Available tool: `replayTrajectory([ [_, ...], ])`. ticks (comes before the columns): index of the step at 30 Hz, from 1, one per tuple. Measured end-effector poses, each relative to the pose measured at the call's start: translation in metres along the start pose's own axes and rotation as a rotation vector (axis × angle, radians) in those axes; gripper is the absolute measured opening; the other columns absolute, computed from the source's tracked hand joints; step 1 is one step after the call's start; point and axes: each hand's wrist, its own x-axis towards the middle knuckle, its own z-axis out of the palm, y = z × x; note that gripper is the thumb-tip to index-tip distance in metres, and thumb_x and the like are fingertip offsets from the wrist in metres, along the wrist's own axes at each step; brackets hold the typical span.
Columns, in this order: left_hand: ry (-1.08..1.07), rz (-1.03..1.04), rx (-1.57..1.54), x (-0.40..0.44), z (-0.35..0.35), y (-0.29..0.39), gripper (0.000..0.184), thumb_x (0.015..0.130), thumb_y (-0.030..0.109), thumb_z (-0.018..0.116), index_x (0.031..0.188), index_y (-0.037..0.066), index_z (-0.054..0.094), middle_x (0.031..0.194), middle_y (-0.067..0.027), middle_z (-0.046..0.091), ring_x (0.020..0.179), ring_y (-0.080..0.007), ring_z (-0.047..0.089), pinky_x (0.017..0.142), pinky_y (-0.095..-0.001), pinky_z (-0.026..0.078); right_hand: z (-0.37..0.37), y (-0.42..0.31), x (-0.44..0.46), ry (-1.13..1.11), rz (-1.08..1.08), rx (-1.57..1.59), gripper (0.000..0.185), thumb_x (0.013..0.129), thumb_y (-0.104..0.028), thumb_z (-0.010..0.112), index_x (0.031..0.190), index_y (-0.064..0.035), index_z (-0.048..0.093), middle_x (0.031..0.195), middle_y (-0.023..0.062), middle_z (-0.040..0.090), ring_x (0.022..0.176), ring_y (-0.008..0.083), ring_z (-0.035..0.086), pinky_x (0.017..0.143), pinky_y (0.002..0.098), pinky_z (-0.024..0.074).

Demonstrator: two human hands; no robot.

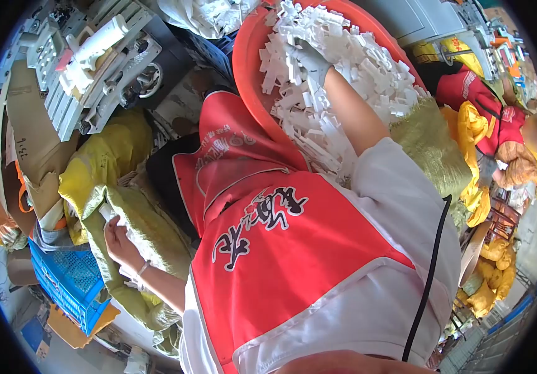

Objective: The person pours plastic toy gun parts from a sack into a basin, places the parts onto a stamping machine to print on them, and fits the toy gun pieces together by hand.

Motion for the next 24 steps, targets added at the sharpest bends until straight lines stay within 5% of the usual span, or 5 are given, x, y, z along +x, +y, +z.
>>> replayTrajectory([
  [7,-0.047,0.192,-0.088,0.030,0.064,0.061,0.019,0.085,0.001,0.049,0.095,0.002,0.065,0.079,-0.0051,0.065,0.066,-0.0104,0.060,0.061,-0.0236,0.047,0.060,0.045,-0.011,-0.393,0.156,0.547,0.035,0.088,-0.037,0.056,0.105,-0.0071,0.054,0.081,0.0034,0.062,0.063,0.0133,0.059,0.051,0.0291,0.0480],
  [10,-0.150,0.308,-0.101,0.031,0.071,0.088,0.018,0.088,0.003,0.050,0.099,0.001,0.064,0.079,-0.0021,0.064,0.064,-0.0073,0.053,0.062,-0.0214,0.044,0.096,0.019,-0.065,-0.291,0.347,0.480,0.034,0.085,-0.033,0.060,0.107,-0.0078,0.053,0.088,0.0041,0.061,0.072,0.0136,0.059,0.057,0.0297,0.0486],
  [12,-0.173,0.298,-0.110,0.035,0.071,0.093,0.018,0.088,0.002,0.049,0.096,0.001,0.065,0.073,-0.0008,0.061,0.063,-0.0063,0.052,0.060,-0.0206,0.043,0.104,0.026,-0.073,-0.092,-0.023,0.017,0.037,0.082,-0.031,0.064,0.109,-0.0083,0.052,0.098,0.0045,0.059,0.085,0.0142,0.057,0.065,0.0304,0.0490],
  [14,-0.149,0.282,-0.121,0.044,0.068,0.095,0.018,0.082,-0.003,0.052,0.091,0.003,0.067,0.074,-0.0046,0.064,0.063,-0.0085,0.059,0.058,-0.0210,0.045,0.100,0.023,-0.066,-0.266,0.064,0.211,0.048,0.080,-0.033,0.066,0.115,-0.0055,0.047,0.104,0.0054,0.056,0.095,0.0146,0.053,0.075,0.0307,0.0479],
  [24,0.138,0.561,-0.110,0.117,0.042,0.178,0.015,0.081,0.003,0.057,0.095,0.004,0.063,0.078,-0.0073,0.063,0.069,-0.0173,0.060,0.063,-0.0257,0.048,0.094,-0.027,-0.051,-0.175,0.430,0.414,0.046,0.079,-0.019,0.066,0.118,-0.0070,0.044,0.093,0.0038,0.059,0.070,0.0155,0.062,0.053,0.0298,0.0530],
])
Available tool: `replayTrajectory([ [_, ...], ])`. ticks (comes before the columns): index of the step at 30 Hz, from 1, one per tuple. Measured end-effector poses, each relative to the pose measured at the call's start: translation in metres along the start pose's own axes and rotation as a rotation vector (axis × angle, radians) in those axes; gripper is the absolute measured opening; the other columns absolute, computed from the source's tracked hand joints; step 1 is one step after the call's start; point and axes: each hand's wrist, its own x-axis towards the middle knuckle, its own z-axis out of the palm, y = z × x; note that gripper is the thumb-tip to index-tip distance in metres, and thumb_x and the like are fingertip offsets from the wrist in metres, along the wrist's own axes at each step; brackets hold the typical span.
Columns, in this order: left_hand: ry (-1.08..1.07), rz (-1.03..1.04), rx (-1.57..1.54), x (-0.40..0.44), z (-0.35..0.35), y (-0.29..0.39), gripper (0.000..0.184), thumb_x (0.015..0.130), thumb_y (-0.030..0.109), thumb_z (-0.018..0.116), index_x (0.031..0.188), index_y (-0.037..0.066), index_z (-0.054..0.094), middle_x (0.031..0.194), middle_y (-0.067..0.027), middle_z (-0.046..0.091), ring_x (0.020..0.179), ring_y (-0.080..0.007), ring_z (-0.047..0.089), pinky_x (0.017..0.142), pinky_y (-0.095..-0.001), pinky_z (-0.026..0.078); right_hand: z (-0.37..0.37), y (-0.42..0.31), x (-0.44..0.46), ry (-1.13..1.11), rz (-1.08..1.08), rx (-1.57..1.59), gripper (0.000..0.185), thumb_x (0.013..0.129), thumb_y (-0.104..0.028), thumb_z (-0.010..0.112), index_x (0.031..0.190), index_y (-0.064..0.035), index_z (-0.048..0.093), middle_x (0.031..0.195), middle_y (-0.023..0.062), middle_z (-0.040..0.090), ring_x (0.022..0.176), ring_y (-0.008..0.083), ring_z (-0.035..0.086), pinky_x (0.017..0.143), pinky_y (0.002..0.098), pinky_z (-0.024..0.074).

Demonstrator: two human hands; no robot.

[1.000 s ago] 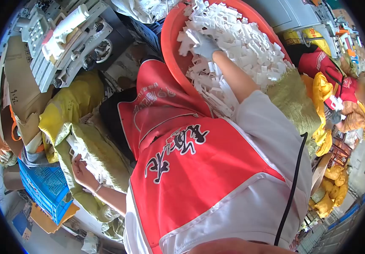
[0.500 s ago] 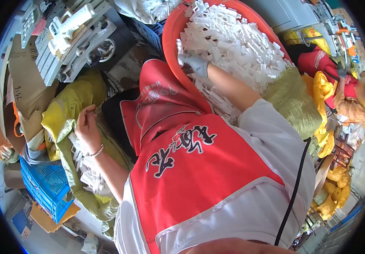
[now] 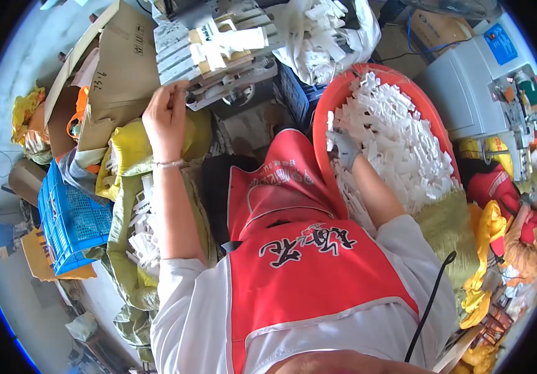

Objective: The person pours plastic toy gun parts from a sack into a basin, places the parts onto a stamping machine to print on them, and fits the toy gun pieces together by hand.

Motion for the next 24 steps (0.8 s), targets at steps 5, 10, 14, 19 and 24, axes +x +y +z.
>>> replayTrajectory([
  [5,-0.064,0.219,0.028,0.052,0.012,-0.002,0.026,0.078,0.014,0.065,0.101,0.003,0.060,0.088,-0.0111,0.064,0.078,-0.0241,0.061,0.069,-0.0322,0.049,-0.012,-0.014,-0.002,-0.113,-0.433,0.113,0.043,0.083,-0.007,0.057,0.122,-0.0048,0.040,0.102,0.0069,0.055,0.074,0.0125,0.058,0.059,0.0250,0.0502],
  [10,-0.225,0.242,0.055,0.079,0.021,-0.027,0.033,0.075,0.019,0.070,0.102,0.003,0.061,0.091,-0.0131,0.064,0.084,-0.0252,0.063,0.075,-0.0336,0.048,0.022,-0.108,-0.056,-0.209,-0.762,0.080,0.044,0.087,-0.005,0.050,0.129,-0.0048,0.038,0.112,0.0053,0.053,0.096,0.0123,0.053,0.083,0.0291,0.0464],
  [14,-0.038,0.131,-0.262,0.068,0.017,-0.034,0.027,0.077,0.011,0.069,0.100,0.002,0.061,0.097,-0.0103,0.065,0.087,-0.0166,0.064,0.077,-0.0276,0.049,0.067,-0.173,-0.072,-0.128,-1.160,-0.264,0.045,0.086,-0.003,0.054,0.129,-0.0044,0.042,0.118,0.0058,0.050,0.106,0.0141,0.050,0.090,0.0270,0.0414],
  [19,0.192,-0.118,-0.411,0.029,-0.031,-0.061,0.020,0.083,0.003,0.061,0.103,-0.001,0.058,0.101,-0.0054,0.063,0.087,-0.0086,0.058,0.079,-0.0220,0.046,0.142,-0.220,-0.062,-0.330,-1.385,-0.614,0.044,0.082,-0.005,0.057,0.125,-0.0074,0.049,0.121,0.0091,0.055,0.112,0.0204,0.051,0.095,0.0315,0.0391],
  [24,0.226,-0.214,-0.342,-0.034,-0.065,-0.088,0.017,0.086,0.003,0.058,0.102,-0.002,0.056,0.108,-0.0091,0.062,0.092,-0.0104,0.057,0.081,-0.0234,0.044,0.191,-0.242,-0.064,-0.247,-1.641,-1.369,0.044,0.082,-0.005,0.052,0.125,-0.0096,0.051,0.128,0.0132,0.050,0.121,0.0281,0.044,0.103,0.0368,0.0342],
])
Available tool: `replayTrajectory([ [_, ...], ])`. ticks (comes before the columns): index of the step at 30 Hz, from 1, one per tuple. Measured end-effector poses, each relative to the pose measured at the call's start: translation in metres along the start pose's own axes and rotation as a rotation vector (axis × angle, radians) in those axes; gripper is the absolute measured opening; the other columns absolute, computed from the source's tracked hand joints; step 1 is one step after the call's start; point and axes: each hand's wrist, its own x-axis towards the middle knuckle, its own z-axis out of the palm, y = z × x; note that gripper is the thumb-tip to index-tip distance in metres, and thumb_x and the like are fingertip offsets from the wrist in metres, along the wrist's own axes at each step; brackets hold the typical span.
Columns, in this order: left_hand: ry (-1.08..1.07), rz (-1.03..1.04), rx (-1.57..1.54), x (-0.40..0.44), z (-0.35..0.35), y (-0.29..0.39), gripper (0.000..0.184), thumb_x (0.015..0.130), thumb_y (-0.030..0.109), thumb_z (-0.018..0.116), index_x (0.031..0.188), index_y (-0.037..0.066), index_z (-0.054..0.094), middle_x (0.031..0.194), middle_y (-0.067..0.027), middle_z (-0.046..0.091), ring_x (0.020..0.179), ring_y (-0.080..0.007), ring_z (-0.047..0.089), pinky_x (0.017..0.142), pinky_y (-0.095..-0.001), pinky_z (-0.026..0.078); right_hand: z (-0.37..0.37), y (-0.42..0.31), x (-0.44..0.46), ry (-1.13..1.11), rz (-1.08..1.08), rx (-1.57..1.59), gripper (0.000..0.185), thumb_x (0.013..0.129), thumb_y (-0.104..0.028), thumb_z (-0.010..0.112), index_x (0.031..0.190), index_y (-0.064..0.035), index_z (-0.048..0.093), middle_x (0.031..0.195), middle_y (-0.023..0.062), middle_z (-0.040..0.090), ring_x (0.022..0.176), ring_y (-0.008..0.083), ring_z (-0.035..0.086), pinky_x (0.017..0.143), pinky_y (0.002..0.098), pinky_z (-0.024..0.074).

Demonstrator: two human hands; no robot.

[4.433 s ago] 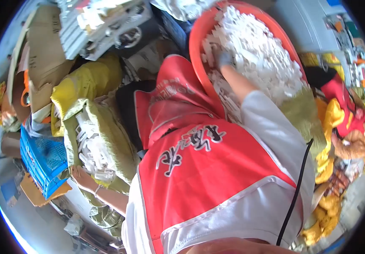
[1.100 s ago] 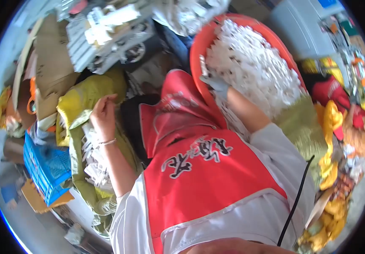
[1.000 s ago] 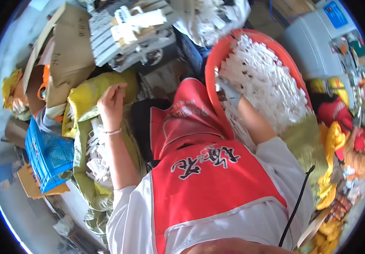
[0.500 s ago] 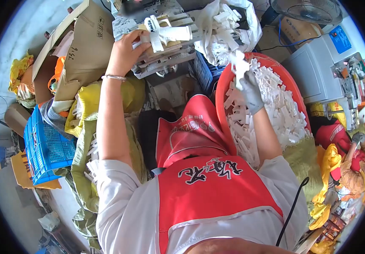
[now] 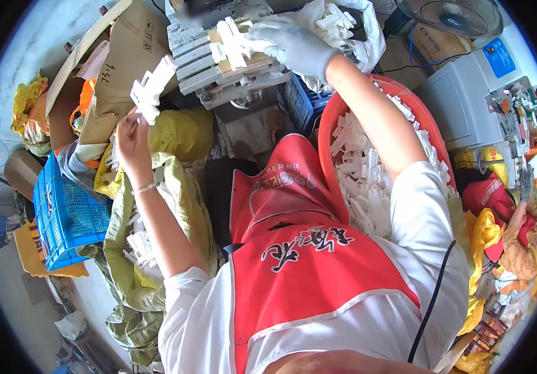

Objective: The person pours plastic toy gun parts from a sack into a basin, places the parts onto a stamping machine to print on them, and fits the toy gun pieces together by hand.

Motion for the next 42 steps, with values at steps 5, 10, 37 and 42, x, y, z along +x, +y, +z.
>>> replayTrajectory([
  [5,0.045,-0.026,0.209,-0.036,-0.031,-0.023,0.022,0.086,0.006,0.058,0.107,-0.001,0.057,0.107,-0.0085,0.062,0.088,-0.0117,0.057,0.076,-0.0239,0.045,-0.004,0.016,-0.009,0.085,-0.148,0.144,0.038,0.085,-0.010,0.050,0.123,-0.0103,0.052,0.113,0.0130,0.058,0.103,0.0287,0.056,0.091,0.0368,0.0425],
  [10,0.072,-0.058,0.472,-0.082,-0.073,-0.028,0.020,0.089,0.009,0.054,0.103,-0.004,0.061,0.107,-0.0116,0.061,0.093,-0.0209,0.059,0.085,-0.0297,0.046,0.013,0.064,-0.113,0.114,0.422,0.404,0.033,0.086,-0.014,0.054,0.118,-0.0044,0.052,0.113,0.0137,0.055,0.108,0.0255,0.052,0.090,0.0345,0.0423],
  [37,-0.079,-0.104,0.423,-0.052,-0.017,0.023,0.017,0.088,0.011,0.056,0.098,-0.003,0.061,0.088,-0.0087,0.067,0.081,-0.0113,0.062,0.074,-0.0241,0.047,0.140,0.058,-0.357,-0.503,1.160,0.405,0.049,0.087,-0.045,0.044,0.116,-0.0058,0.052,0.087,0.0176,0.061,0.070,0.0268,0.058,0.062,0.0363,0.0457],
  [42,-0.230,0.151,0.383,0.008,0.052,0.068,0.017,0.084,0.010,0.060,0.100,0.003,0.061,0.091,-0.0092,0.067,0.083,-0.0153,0.064,0.073,-0.0256,0.048,0.093,0.050,-0.327,0.135,1.307,1.027,0.044,0.095,-0.038,0.039,0.128,-0.0088,0.047,0.097,0.0001,0.059,0.075,0.0066,0.053,0.060,0.0211,0.0426],
])
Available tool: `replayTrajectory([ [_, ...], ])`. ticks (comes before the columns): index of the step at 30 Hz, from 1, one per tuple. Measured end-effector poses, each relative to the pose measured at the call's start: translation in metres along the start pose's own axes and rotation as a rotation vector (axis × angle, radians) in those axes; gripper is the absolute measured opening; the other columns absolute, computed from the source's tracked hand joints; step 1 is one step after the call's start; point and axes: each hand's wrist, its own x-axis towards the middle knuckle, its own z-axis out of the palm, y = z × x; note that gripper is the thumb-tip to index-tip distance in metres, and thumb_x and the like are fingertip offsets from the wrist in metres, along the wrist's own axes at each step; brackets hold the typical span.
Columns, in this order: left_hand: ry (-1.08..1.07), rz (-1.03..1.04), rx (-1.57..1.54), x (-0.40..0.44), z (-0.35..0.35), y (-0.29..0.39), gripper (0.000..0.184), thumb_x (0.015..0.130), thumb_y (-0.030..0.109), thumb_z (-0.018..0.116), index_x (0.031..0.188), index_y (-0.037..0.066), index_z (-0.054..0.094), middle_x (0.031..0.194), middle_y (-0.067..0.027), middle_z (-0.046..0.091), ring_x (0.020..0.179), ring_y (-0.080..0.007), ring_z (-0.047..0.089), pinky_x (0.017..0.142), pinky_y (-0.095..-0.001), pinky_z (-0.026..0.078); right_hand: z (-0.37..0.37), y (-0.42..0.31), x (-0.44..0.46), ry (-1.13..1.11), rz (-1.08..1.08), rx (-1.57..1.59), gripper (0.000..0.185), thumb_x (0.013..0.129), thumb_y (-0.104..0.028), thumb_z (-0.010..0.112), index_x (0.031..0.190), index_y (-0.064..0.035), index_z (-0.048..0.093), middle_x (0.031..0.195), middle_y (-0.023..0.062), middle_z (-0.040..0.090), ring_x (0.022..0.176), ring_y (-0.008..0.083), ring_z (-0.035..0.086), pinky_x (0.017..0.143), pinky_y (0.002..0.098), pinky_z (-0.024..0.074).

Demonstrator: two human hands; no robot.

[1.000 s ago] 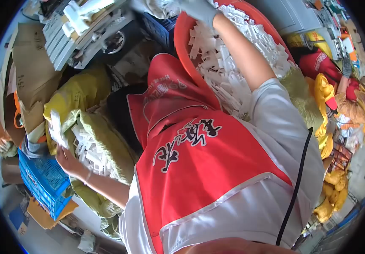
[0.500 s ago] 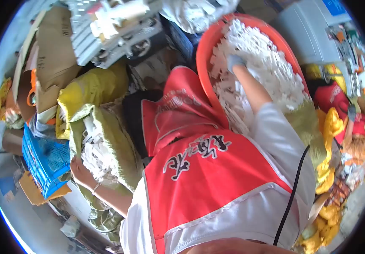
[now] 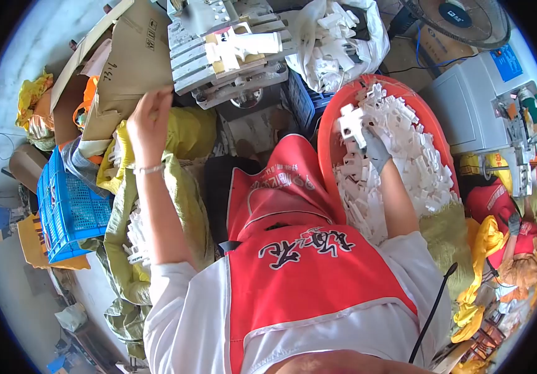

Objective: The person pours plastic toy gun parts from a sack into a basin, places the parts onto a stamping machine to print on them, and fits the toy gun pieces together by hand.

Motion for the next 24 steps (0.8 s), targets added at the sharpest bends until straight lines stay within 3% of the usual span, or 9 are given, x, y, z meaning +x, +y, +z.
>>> replayTrajectory([
  [4,-0.102,0.170,-0.026,0.050,0.038,0.004,0.026,0.079,0.015,0.067,0.102,0.005,0.060,0.093,-0.0104,0.066,0.084,-0.0202,0.065,0.073,-0.0295,0.050,0.018,-0.056,-0.024,0.057,-0.169,0.212,0.039,0.095,-0.021,0.043,0.132,-0.0080,0.043,0.112,0.0008,0.054,0.093,0.0065,0.052,0.077,0.0220,0.0444],
  [7,-0.207,0.222,0.083,0.074,0.056,0.003,0.031,0.079,0.014,0.068,0.106,0.003,0.058,0.099,-0.0079,0.066,0.089,-0.0159,0.064,0.076,-0.0283,0.049,0.016,-0.081,-0.027,0.109,-0.357,-0.029,0.040,0.094,-0.017,0.046,0.132,-0.0062,0.041,0.118,0.0025,0.051,0.101,0.0093,0.052,0.088,0.0254,0.0417],
  [8,-0.217,0.223,0.038,0.079,0.058,0.000,0.033,0.078,0.014,0.070,0.107,0.003,0.058,0.100,-0.0079,0.065,0.091,-0.0167,0.064,0.077,-0.0287,0.049,0.021,-0.096,-0.033,0.100,-0.402,0.061,0.040,0.094,-0.015,0.046,0.131,-0.0047,0.041,0.122,0.0046,0.050,0.109,0.0126,0.049,0.095,0.0278,0.0376],
  [12,-0.144,0.214,-0.103,0.080,0.053,-0.004,0.031,0.075,0.011,0.071,0.101,0.001,0.058,0.100,-0.0075,0.066,0.091,-0.0169,0.064,0.078,-0.0276,0.049,0.046,-0.159,-0.036,0.040,-0.504,0.215,0.039,0.093,-0.012,0.048,0.130,-0.0031,0.042,0.125,0.0063,0.048,0.114,0.0166,0.048,0.097,0.0269,0.0362],
  [13,-0.085,0.208,-0.197,0.077,0.049,-0.008,0.029,0.075,0.013,0.071,0.098,0.001,0.057,0.097,-0.0087,0.067,0.089,-0.0190,0.065,0.076,-0.0281,0.050,0.057,-0.174,-0.029,0.025,-0.649,0.141,0.040,0.092,-0.012,0.049,0.130,-0.0022,0.041,0.123,0.0064,0.050,0.113,0.0163,0.049,0.096,0.0270,0.0375],
  [16,-0.002,0.084,-0.321,0.053,0.027,-0.029,0.028,0.077,0.010,0.069,0.101,0.001,0.058,0.097,-0.0072,0.066,0.085,-0.0115,0.062,0.074,-0.0242,0.047,0.094,-0.222,-0.004,0.046,-1.005,-0.325,0.040,0.090,-0.012,0.052,0.129,-0.0027,0.043,0.121,0.0069,0.051,0.114,0.0160,0.047,0.096,0.0279,0.0371],
  [18,0.029,-0.028,-0.288,0.026,0.006,-0.035,0.028,0.078,0.009,0.068,0.103,0.000,0.058,0.098,-0.0068,0.066,0.085,-0.0102,0.061,0.075,-0.0239,0.047,0.131,-0.260,-0.014,-0.315,-1.030,-0.115,0.041,0.088,-0.010,0.053,0.128,-0.0069,0.046,0.124,0.0099,0.050,0.116,0.0190,0.047,0.098,0.0305,0.0362],
  [20,0.038,-0.129,-0.279,-0.004,-0.010,-0.052,0.027,0.080,0.007,0.066,0.104,-0.001,0.056,0.101,-0.0067,0.064,0.089,-0.0104,0.058,0.078,-0.0242,0.046,0.150,-0.276,0.007,0.046,-1.314,-0.794,0.043,0.085,-0.008,0.053,0.127,-0.0123,0.048,0.125,0.0123,0.049,0.115,0.0252,0.049,0.099,0.0341,0.0369],
  [24,0.131,-0.247,-0.336,-0.057,-0.037,-0.077,0.024,0.080,-0.001,0.063,0.102,-0.002,0.055,0.104,-0.0068,0.061,0.093,-0.0114,0.056,0.083,-0.0248,0.045,0.172,-0.285,0.028,-0.048,-1.264,-1.070,0.044,0.086,-0.009,0.050,0.128,-0.0189,0.048,0.124,0.0127,0.051,0.114,0.0298,0.049,0.097,0.0355,0.0383],
])
